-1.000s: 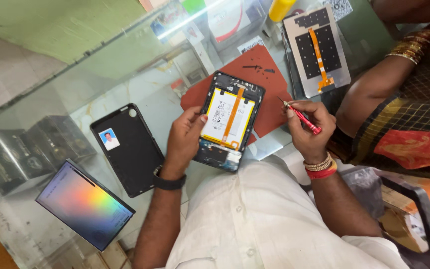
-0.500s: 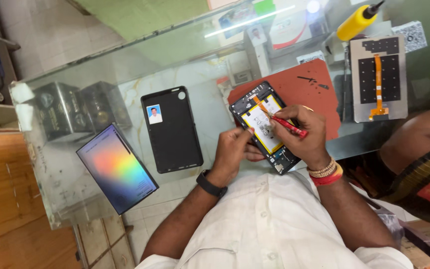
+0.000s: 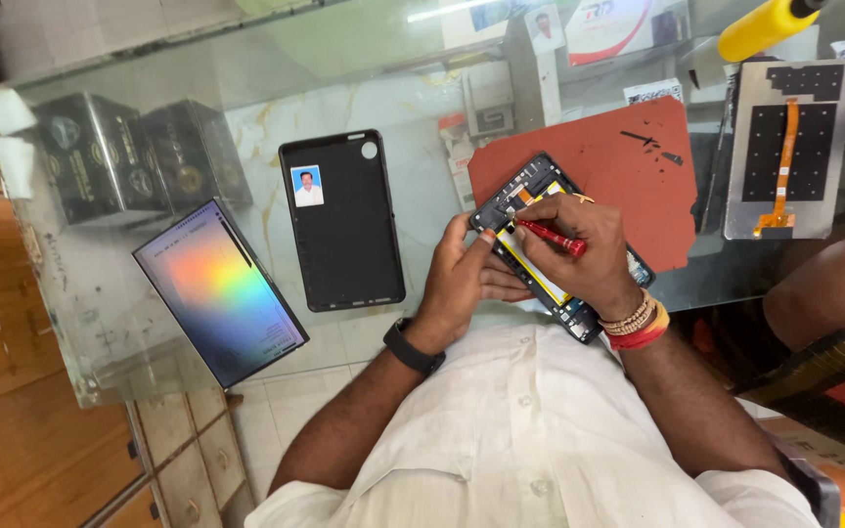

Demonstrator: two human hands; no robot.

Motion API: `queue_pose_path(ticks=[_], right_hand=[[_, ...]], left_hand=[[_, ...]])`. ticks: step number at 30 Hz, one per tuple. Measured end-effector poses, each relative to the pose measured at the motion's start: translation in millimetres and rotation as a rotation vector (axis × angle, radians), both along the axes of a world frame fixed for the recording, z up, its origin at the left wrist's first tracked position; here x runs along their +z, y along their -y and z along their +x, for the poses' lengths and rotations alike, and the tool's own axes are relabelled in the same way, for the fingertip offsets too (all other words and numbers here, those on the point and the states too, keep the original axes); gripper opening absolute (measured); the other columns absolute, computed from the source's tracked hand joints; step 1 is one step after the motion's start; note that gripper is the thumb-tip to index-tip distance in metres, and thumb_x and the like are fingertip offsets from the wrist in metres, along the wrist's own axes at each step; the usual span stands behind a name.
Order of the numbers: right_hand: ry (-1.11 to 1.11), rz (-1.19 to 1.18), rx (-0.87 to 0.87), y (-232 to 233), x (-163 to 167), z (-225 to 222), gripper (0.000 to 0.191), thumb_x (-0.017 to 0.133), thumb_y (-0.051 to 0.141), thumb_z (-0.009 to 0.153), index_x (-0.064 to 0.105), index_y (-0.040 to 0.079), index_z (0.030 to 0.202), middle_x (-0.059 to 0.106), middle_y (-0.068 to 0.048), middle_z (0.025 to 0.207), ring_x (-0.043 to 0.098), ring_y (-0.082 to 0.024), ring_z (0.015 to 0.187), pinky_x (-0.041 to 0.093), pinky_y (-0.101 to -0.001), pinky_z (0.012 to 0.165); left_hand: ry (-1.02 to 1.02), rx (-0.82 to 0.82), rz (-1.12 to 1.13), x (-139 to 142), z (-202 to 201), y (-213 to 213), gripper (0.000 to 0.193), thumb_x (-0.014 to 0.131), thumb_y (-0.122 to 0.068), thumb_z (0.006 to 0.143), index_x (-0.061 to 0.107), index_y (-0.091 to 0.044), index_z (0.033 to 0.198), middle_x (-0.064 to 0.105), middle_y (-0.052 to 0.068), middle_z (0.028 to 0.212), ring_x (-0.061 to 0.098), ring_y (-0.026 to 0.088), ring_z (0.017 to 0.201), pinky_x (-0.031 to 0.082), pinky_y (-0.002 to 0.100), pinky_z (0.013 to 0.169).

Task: The person pries open the back cover of a tablet on a glass work counter and uses a red screwdriver to unscrew and work on the internal components, including the battery area, while a second person briefly steadies the mat. At the end the person picks up and turns over a replacement display panel.

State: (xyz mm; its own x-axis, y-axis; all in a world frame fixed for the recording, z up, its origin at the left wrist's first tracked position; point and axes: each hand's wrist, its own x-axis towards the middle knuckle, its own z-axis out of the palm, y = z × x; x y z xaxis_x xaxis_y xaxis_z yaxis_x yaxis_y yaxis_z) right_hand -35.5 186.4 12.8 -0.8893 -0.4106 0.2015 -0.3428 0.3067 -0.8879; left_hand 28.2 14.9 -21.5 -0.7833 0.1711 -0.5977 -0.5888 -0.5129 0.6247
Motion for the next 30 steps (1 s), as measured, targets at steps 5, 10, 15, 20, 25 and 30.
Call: queue_pose_path(ticks=[5, 10, 15, 20, 25, 30], right_hand=[[-0.092, 0.017, 0.076, 15, -1, 1, 0.015, 0.079, 0.002, 0.088, 0.068, -0.002, 0.097, 0.075, -0.014, 0.096, 0.076, -0.023, 0.084, 0.059, -0.0315, 0.073], [-0.102, -0.006, 0.110, 22, -3, 1, 0.015, 0.078, 0.000, 0.087, 0.067, -0.002, 0.097, 0.074, -0.014, 0.094, 0.075, -0.026, 0.086, 0.060, -0.0342, 0.075], [-0.097, -0.009, 0.112, 25, -5, 5, 0.015, 0.079, 0.000, 0.085, 0.068, -0.001, 0.096, 0.074, -0.013, 0.091, 0.074, -0.026, 0.086, 0.059, -0.0347, 0.077], [-0.122, -0.017, 0.135, 23, -5, 7, 0.016, 0.079, 0.000, 0.084, 0.068, -0.001, 0.096, 0.075, -0.013, 0.092, 0.074, -0.026, 0.088, 0.058, -0.0366, 0.081], [-0.141, -0.009, 0.122, 24, -5, 11, 0.016, 0.080, -0.001, 0.084, 0.069, -0.001, 0.096, 0.074, -0.012, 0.091, 0.072, -0.028, 0.087, 0.058, -0.0367, 0.079], [-0.206, 0.062, 0.056, 22, -7, 6, 0.017, 0.081, -0.001, 0.086, 0.068, -0.001, 0.096, 0.073, -0.013, 0.092, 0.072, -0.028, 0.085, 0.057, -0.0363, 0.077]], left_hand=[[-0.030, -0.007, 0.008, 3, -6, 4, 0.021, 0.034, -0.015, 0.108, 0.037, -0.001, 0.124, 0.069, 0.024, 0.095, 0.077, 0.037, 0.079, 0.065, 0.045, 0.067], [-0.083, 0.009, 0.007, -3, -7, 7, 0.020, 0.033, -0.009, 0.109, 0.038, 0.003, 0.124, 0.068, 0.024, 0.101, 0.076, 0.036, 0.084, 0.064, 0.044, 0.069], [-0.100, -0.006, -0.008, -6, -4, 10, 0.021, 0.033, -0.009, 0.110, 0.041, 0.003, 0.125, 0.069, 0.025, 0.098, 0.076, 0.035, 0.082, 0.069, 0.043, 0.068], [-0.093, -0.012, -0.031, -5, -2, 10, 0.022, 0.033, -0.008, 0.109, 0.042, 0.004, 0.125, 0.070, 0.025, 0.099, 0.077, 0.035, 0.083, 0.068, 0.043, 0.069], [-0.076, -0.007, -0.029, -3, 0, 9, 0.020, 0.034, -0.009, 0.109, 0.040, 0.003, 0.122, 0.070, 0.025, 0.098, 0.077, 0.036, 0.081, 0.067, 0.043, 0.067], [-0.084, -0.023, -0.053, -3, -3, 9, 0.016, 0.034, -0.011, 0.109, 0.039, 0.002, 0.118, 0.069, 0.025, 0.096, 0.077, 0.037, 0.080, 0.069, 0.043, 0.066]])
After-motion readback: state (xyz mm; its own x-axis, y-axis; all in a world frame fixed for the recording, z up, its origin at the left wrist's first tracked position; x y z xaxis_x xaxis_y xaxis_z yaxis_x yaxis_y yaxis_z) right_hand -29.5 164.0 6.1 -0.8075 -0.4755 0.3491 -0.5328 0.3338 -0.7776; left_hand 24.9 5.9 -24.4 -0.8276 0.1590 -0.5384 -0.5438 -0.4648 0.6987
